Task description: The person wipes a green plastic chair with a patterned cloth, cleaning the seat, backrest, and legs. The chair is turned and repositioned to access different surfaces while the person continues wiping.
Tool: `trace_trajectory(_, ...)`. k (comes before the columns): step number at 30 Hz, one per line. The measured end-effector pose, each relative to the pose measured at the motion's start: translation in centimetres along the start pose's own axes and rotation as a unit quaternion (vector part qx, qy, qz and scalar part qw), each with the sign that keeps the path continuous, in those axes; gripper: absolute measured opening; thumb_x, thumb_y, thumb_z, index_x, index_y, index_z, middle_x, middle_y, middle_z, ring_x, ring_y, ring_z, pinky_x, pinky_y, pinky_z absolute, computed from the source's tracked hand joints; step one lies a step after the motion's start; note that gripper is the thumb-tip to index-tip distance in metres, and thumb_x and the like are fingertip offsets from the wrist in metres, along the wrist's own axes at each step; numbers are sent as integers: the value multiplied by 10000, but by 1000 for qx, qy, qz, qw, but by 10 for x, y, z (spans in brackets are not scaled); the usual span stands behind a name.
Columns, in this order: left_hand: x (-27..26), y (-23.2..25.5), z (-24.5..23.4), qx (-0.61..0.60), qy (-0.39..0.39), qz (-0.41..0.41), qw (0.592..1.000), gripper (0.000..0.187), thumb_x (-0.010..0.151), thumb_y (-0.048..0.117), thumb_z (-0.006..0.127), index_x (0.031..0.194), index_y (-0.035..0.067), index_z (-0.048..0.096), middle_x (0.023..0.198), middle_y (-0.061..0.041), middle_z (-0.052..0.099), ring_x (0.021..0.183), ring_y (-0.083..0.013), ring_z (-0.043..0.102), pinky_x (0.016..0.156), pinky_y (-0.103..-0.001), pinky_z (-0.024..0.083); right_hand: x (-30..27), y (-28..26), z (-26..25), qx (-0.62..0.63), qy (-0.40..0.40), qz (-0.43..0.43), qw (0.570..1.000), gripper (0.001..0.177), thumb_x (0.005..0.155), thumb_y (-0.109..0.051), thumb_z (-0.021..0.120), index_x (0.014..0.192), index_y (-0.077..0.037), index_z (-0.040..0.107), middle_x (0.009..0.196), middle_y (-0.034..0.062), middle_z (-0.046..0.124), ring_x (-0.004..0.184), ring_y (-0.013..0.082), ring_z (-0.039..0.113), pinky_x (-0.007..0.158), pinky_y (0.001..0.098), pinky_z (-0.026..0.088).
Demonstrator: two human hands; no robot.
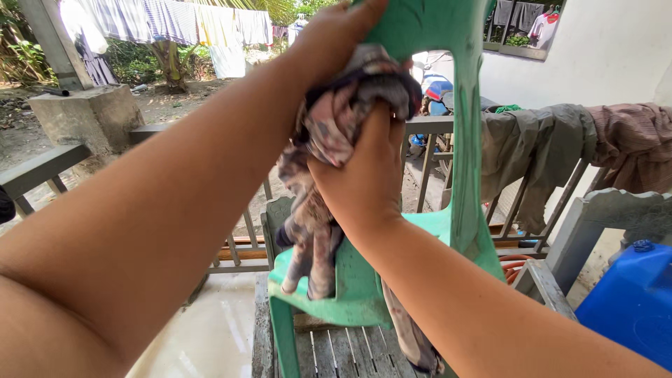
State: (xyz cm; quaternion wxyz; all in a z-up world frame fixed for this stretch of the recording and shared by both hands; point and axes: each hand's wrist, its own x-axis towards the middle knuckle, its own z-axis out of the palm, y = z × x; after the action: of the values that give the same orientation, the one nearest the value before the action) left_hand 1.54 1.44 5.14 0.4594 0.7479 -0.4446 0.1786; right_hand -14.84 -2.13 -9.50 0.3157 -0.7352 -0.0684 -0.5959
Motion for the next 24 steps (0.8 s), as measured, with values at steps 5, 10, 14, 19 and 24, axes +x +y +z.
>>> trace_trajectory(5,-2,-19,-29,63,2,284,957,800,1034,728,465,1355,20,653,1216,-127,681,1098,-212,658,933,-374,497,8,7,29,1,-19,-15,1000,937,698,-114,853,1456,-10,313,1383,326,395,1286,539,442,1065,513,444)
trace_trajectory(10,-42,-46,-22,-199,-66,-77,975,747,856,672,636,1160,-4,733,1008,-106,794,861,-157,777,779,-328,634,-19,38,62,-11,-123,-54,991,897,687,-97,841,1404,5,311,1372,381,350,1278,585,374,1074,577,381)
trace_trajectory(14,-74,-73,-37,-253,0,-160,954,703,805,615,741,1153,4,716,989,-82,774,840,-158,761,766,-354,639,-29,45,84,44,-287,-11,957,868,690,-106,799,1413,2,332,1392,377,364,1251,558,417,1023,537,436)
trace_trajectory(19,-69,-88,-56,75,124,-106,984,606,842,583,737,1052,15,733,901,-142,757,806,-243,759,742,-395,587,-23,36,93,101,-332,-61,936,668,722,-86,810,1285,12,465,1243,303,577,1209,495,535,997,493,480)
trace_trajectory(24,-36,-91,-41,280,213,88,932,496,920,539,700,1017,53,734,926,-189,736,862,-414,688,737,-501,527,-3,48,40,388,-336,241,824,761,693,83,669,1410,-69,464,1195,118,676,1122,272,670,960,385,551)
